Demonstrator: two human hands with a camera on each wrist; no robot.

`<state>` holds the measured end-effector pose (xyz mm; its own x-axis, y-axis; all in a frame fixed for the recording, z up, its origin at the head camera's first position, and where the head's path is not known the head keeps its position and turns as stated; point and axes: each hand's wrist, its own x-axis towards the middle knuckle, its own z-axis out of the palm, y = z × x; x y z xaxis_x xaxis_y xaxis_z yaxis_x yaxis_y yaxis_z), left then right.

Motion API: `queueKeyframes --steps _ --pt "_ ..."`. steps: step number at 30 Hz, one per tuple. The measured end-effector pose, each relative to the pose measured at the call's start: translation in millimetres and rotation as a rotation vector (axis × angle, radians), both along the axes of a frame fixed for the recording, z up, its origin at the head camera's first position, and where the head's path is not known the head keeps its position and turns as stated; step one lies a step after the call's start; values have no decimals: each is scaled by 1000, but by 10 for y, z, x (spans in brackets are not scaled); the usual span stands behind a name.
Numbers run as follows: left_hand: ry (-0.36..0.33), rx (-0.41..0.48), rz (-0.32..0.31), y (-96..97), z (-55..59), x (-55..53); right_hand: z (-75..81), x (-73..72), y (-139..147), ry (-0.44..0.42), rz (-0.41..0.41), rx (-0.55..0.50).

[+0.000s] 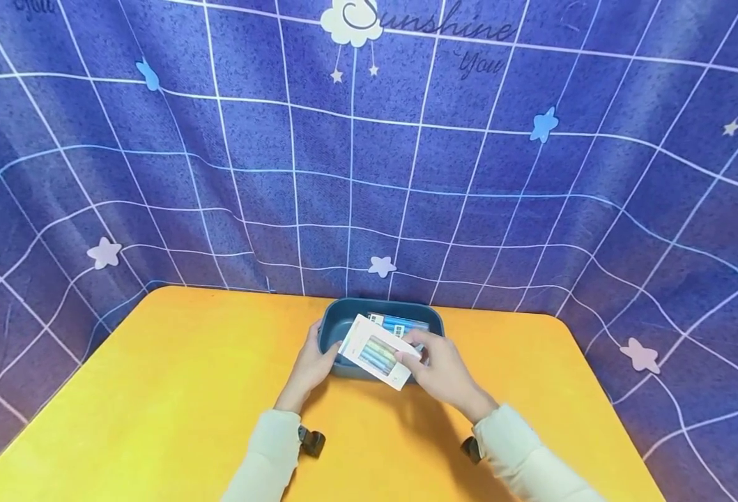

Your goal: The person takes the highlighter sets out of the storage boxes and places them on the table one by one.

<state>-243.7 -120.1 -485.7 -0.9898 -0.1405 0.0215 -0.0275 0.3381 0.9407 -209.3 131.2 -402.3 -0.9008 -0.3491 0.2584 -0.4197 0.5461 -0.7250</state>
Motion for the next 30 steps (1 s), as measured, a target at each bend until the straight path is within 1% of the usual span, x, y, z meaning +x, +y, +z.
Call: queueKeyframes --steps 7,14,20,24,30 --pt "-13 -17 -5 -6 -14 -19 -98 67 0 -35 -2 -65" --pt "-11 -27 -10 7 -3 -36 -132 109 18 -47 -32 -149" --pt "-16 -22 0 13 -15 -37 -152 158 12 -60 -42 -182" --pt "-20 -20 -5 9 -17 -39 -155 187 -12 -95 -71 -220" --pt "-11 -14 -10 7 -21 -41 -138 222 -61 -162 -91 -263"
